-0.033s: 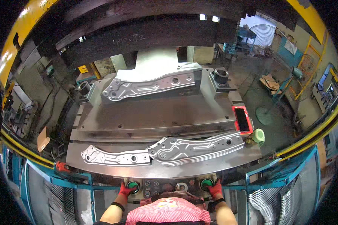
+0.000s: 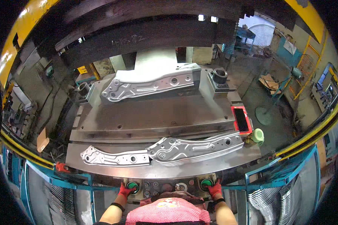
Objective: Loading metal parts into a large hydraulic press and activating the press.
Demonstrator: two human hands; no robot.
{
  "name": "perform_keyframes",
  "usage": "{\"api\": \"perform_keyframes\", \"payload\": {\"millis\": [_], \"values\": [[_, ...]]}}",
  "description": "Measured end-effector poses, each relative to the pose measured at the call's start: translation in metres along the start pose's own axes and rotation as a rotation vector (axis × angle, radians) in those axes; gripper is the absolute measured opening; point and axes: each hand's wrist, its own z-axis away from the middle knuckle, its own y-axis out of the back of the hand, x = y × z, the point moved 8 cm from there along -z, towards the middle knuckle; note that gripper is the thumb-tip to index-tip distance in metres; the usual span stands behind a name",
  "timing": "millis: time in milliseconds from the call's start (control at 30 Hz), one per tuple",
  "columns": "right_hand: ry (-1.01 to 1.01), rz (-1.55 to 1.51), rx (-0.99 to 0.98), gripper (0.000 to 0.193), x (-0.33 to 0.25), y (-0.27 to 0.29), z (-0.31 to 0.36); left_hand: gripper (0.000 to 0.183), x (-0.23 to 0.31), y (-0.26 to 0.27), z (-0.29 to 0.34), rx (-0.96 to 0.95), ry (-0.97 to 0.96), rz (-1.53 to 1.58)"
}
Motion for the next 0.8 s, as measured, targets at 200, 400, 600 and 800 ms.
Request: {"api": "perform_keyframes", "payload": {"millis": [200,400,600,800], "values": [[-0.116,0.088,-0.026,0.106,-0.024,0.017,0.020,0.140,0.000,0.000,-0.005,-0.001,0.013,-0.077],[-0.110,0.090,-0.026,0.107,-0.012,0.012,0.015,0.137,0.020,0.003,0.006,0.010,0.003,-0.150],[-0.051,0.179,0.052,0.109,-0.004,0.006,0.008,0.143,0.019,0.001,0.005,-0.064,0.046,-0.049],[-0.048,0.113,-0.019,0.113,-0.021,0.005,0.009,0.130,0.021,0.011,0.007,-0.046,-0.057,0.024]]}}
